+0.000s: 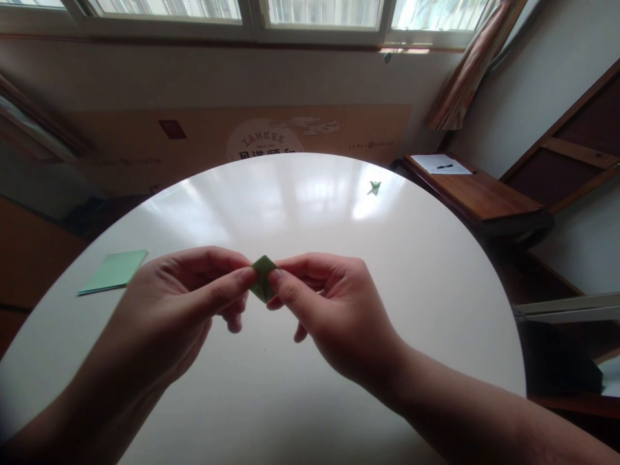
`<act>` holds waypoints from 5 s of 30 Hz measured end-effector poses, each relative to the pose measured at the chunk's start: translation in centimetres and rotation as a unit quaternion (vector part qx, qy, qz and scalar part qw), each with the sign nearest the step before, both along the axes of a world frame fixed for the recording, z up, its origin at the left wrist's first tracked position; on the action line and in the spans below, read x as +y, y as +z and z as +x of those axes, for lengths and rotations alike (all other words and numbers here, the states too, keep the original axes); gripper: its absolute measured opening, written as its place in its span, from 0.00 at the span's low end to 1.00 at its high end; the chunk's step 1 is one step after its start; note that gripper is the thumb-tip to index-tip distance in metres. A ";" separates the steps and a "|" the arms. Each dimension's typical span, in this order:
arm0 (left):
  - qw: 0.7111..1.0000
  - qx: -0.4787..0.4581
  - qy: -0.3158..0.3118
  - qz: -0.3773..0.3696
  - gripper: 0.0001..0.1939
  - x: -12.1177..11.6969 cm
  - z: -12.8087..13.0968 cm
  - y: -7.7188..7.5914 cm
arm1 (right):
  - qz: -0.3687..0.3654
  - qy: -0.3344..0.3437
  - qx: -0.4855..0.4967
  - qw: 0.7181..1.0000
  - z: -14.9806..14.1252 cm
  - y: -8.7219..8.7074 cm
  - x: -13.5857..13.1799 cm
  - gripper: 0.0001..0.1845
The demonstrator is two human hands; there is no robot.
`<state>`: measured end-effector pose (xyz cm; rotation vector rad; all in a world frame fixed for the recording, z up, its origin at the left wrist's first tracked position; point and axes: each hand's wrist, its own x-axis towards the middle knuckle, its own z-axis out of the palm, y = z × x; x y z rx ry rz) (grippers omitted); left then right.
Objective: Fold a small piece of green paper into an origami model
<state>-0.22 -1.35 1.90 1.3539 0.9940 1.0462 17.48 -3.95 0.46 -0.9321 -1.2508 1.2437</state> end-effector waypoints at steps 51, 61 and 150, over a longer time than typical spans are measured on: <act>0.999 -0.014 0.040 -0.010 0.03 -0.8 1.3 -1.2 | -0.003 -0.048 0.029 0.998 -0.4 -1.4 0.2 0.04; 0.999 -0.006 0.024 -0.029 0.04 -1.1 1.9 -1.4 | 0.025 -0.092 0.029 0.995 -1.0 -1.5 -0.1 0.07; 1.000 0.008 -0.011 -0.016 0.07 0.3 0.2 -0.5 | -0.094 0.044 0.093 0.990 -0.8 -2.5 0.6 0.10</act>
